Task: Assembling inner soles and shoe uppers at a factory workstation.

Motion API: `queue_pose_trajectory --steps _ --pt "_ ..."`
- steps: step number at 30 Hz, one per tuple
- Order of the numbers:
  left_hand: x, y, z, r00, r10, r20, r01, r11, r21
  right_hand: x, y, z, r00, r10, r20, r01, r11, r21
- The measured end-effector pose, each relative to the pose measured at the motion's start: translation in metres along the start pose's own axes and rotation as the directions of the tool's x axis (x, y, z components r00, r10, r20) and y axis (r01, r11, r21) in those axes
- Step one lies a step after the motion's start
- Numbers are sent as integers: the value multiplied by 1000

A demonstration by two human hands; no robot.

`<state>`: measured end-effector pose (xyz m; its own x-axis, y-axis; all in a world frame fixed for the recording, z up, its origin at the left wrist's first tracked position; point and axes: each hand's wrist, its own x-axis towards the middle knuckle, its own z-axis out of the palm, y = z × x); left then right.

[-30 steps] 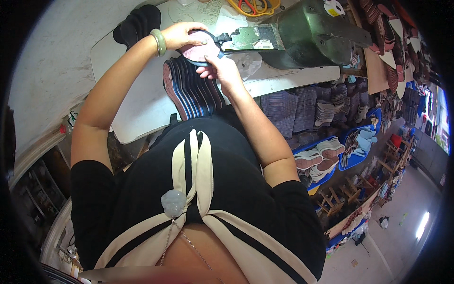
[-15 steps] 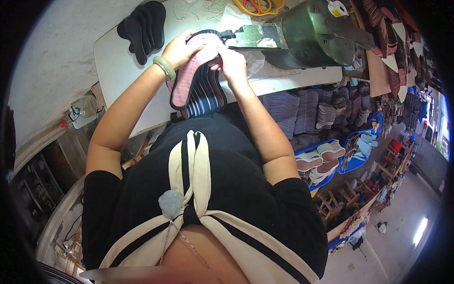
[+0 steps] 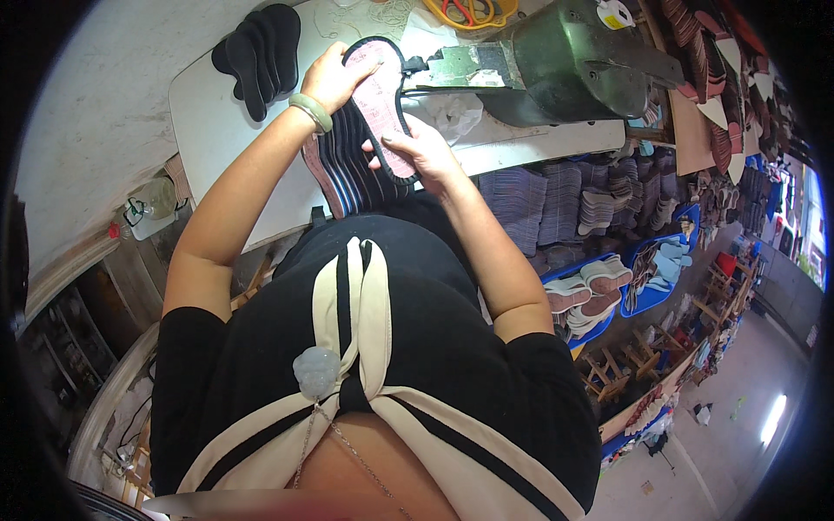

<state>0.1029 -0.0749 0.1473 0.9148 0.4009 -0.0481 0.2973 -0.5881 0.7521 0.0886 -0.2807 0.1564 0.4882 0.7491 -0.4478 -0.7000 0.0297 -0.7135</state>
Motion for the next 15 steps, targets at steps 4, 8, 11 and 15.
queue_pose_trajectory --steps 4,8,11,15 --pt "14 -4 6 998 -55 -30 57 997 61 -8 -6 -9 1000 -9 -29 10 1000 16" --pt "27 -14 11 995 -99 -12 99 995 31 -11 -13 -9 996 -51 -69 48 998 -32" --pt "31 -30 14 978 -172 120 202 925 -323 -11 -25 4 995 -38 -93 35 999 -33" --pt "10 -98 16 933 -351 83 340 776 -532 5 -17 38 1000 -6 -29 2 990 -139"
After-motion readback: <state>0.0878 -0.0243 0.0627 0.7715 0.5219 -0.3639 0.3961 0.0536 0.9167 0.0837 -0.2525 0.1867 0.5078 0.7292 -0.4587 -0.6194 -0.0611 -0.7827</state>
